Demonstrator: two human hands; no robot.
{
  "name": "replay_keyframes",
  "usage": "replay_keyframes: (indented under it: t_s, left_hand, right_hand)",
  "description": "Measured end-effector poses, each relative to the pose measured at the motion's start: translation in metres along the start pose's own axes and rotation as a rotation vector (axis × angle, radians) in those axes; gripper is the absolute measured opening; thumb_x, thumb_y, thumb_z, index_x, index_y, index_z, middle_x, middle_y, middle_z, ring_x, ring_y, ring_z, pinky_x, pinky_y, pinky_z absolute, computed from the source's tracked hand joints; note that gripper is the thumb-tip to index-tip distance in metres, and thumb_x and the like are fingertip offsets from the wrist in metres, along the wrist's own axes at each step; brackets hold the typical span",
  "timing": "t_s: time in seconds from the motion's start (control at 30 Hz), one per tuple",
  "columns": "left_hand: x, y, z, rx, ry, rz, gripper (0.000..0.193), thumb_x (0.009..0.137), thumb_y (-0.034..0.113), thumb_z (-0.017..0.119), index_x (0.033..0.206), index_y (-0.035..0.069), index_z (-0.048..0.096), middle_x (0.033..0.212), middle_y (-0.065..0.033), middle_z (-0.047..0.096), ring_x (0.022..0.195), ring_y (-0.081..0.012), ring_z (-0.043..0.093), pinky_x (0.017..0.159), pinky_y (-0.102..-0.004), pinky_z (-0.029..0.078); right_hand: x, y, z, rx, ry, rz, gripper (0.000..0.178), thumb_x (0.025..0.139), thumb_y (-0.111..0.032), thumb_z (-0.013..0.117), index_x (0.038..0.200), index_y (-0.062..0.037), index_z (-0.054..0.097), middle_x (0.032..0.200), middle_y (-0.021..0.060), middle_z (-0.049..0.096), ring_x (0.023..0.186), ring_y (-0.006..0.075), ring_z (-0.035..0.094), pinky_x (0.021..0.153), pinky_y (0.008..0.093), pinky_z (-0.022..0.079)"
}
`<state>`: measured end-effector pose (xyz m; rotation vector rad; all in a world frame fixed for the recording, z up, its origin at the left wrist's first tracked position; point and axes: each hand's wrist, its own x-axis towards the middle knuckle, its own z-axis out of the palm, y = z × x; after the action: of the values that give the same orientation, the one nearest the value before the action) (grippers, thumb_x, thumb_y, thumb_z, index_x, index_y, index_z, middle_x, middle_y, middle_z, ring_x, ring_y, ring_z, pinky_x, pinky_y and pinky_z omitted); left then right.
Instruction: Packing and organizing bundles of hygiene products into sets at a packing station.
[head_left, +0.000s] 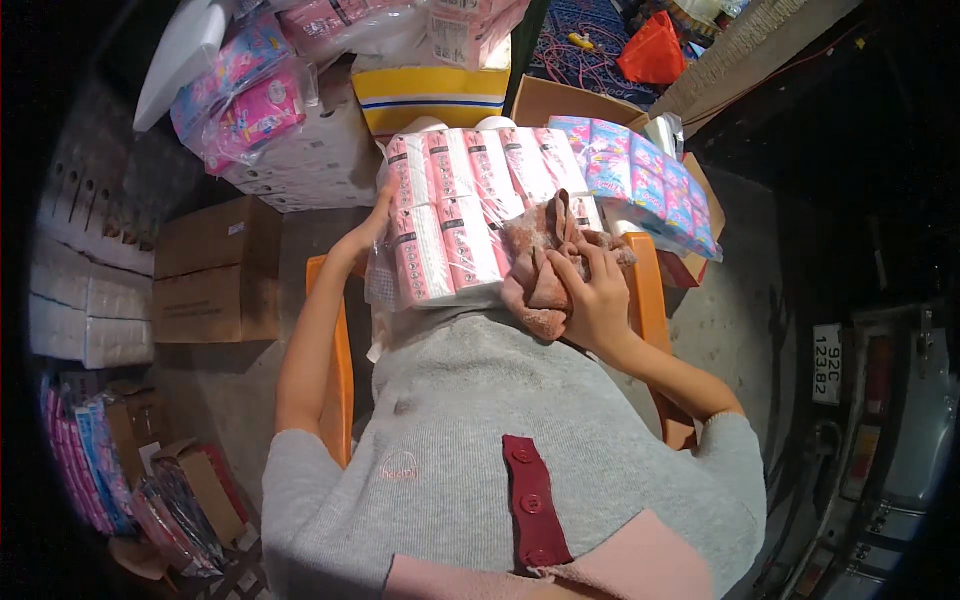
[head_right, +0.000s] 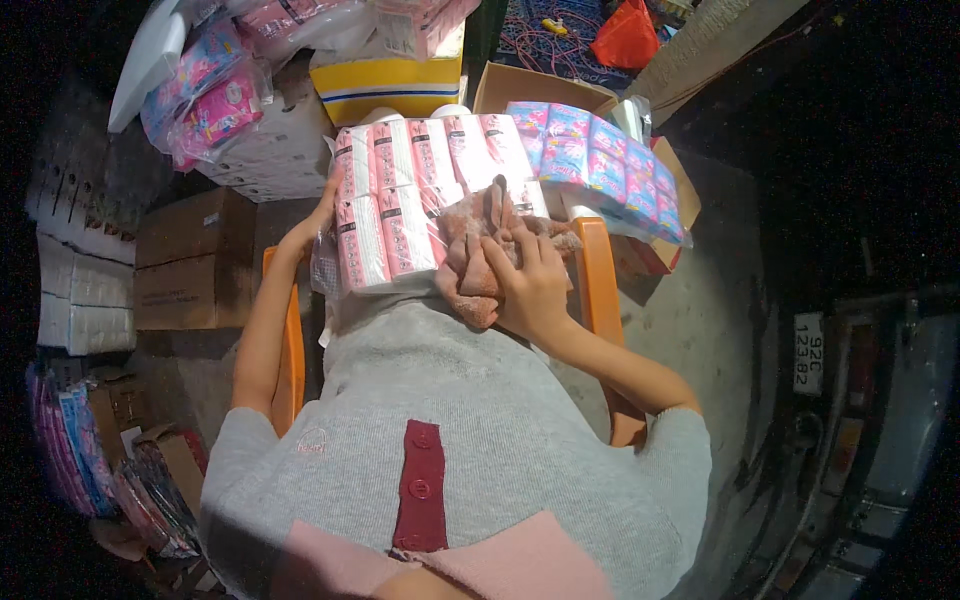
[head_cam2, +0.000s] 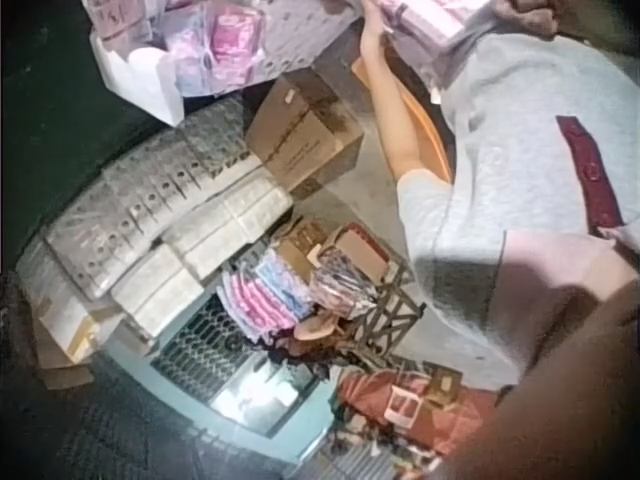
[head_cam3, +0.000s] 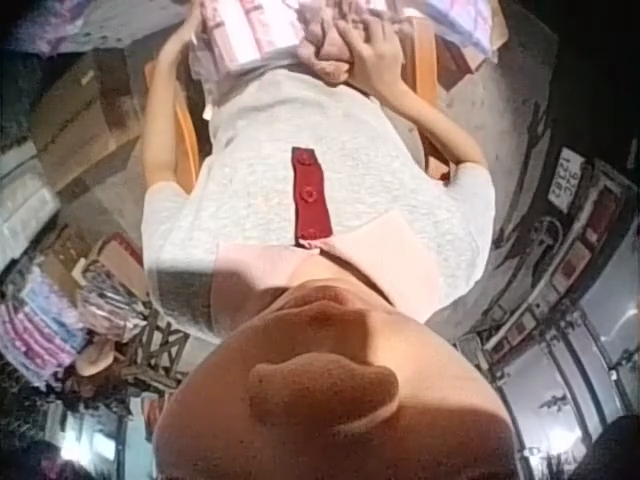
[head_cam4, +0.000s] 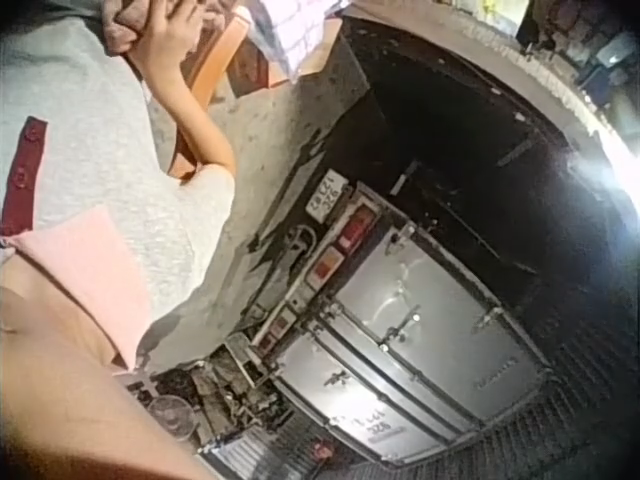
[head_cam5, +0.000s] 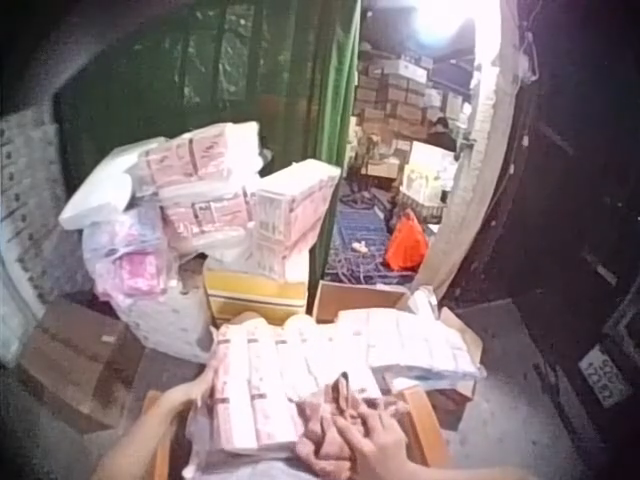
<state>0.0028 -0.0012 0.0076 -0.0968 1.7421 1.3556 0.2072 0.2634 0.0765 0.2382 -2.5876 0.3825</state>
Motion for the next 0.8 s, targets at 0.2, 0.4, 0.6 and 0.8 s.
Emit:
replay_keyframes:
  t_s: [0.2,0.4,0.6,0.8]
  left_hand:
    - [-0.034,0.027,0.025,-0.016,0.012,0.027,0.117,0.056,0.091,0.022,0.14,0.01,0.01,0.142,-0.0175,0.018,0.125,-0.0388,0.025,0.096,-0.0574,0.025]
    - [-0.012,0.011,0.013,-0.142,-0.009,0.188,0.105,0.068,0.083,0.025,0.14,0.007,0.015,0.14,-0.012,0.025,0.125,-0.0257,0.028,0.101,-0.0373,0.025]
    - [-0.021,0.019,0.022,-0.119,0.089,0.141,0.104,0.068,0.082,0.027,0.139,0.006,0.019,0.139,-0.012,0.028,0.122,-0.0259,0.032,0.101,-0.0356,0.024]
    - [-0.014,0.018,0.018,-0.011,0.028,0.129,0.112,0.06,0.088,0.025,0.141,0.012,0.007,0.143,-0.0146,0.016,0.125,-0.0374,0.024,0.098,-0.0563,0.022]
  right_hand:
    - [0.039,0.016,0.023,0.003,-0.009,-0.077,0.05,0.055,-0.03,0.069,0.101,-0.0121,0.059,0.098,0.013,0.051,0.089,0.0318,0.053,0.071,0.0397,0.044]
    - [0.115,0.022,0.072,0.089,-0.02,-0.04,0.054,0.051,-0.039,0.072,0.095,-0.0107,0.058,0.092,0.0126,0.051,0.083,0.0318,0.053,0.066,0.0401,0.045]
    - [0.188,0.045,0.121,-0.072,0.074,0.082,0.049,0.054,-0.04,0.07,0.095,-0.0133,0.06,0.09,0.0113,0.054,0.081,0.0314,0.055,0.065,0.0405,0.047]
    - [0.22,0.066,0.138,-0.11,0.024,0.256,0.042,0.058,-0.044,0.066,0.088,-0.0147,0.062,0.09,0.0131,0.056,0.082,0.0334,0.058,0.064,0.0423,0.049]
